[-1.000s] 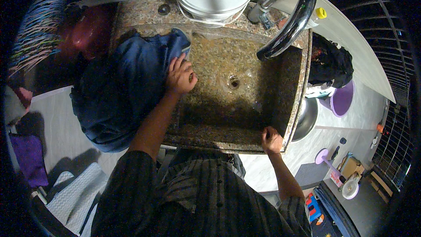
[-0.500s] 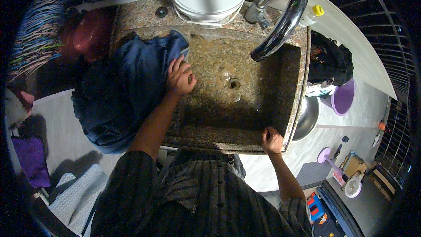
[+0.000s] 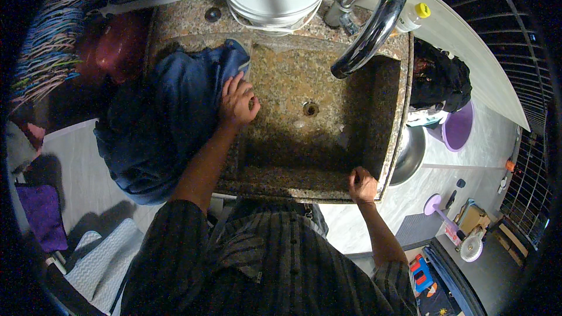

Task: The person washes a garment in a sink using cleaning liquid, drains the water, and washes their hands under the faucet. The person then wrings out the garment, removes debris from the sink drain by hand, and rinses their hands.

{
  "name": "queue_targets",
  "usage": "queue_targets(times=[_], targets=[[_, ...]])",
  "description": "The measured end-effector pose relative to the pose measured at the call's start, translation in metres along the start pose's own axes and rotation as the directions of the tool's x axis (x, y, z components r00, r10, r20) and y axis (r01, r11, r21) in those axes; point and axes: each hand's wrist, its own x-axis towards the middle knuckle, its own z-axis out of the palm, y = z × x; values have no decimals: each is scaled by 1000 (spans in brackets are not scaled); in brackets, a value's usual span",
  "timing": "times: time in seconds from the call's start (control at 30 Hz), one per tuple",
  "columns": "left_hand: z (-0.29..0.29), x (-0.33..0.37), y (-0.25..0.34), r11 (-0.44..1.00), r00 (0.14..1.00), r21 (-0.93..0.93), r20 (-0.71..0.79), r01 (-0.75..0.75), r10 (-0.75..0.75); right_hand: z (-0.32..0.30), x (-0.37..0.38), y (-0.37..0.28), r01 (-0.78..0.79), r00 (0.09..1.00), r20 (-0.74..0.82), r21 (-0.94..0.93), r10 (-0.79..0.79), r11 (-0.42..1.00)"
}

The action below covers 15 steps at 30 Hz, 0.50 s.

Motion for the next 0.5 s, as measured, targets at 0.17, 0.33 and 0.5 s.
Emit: queue_targets(times=[0.17, 0.33, 0.5], targets=[[-4, 1, 1, 1000, 1000, 22, 29, -7, 6, 0, 1, 0, -38, 999, 8, 11, 38, 999], [-4, 2, 3, 1000, 999, 5, 37, 6, -6, 1, 0, 1, -32, 999, 2, -9, 32, 999], [2, -2, 1, 1000, 1000, -20, -11, 23, -23, 2, 0, 2, -31, 999, 12, 1, 31, 1000]])
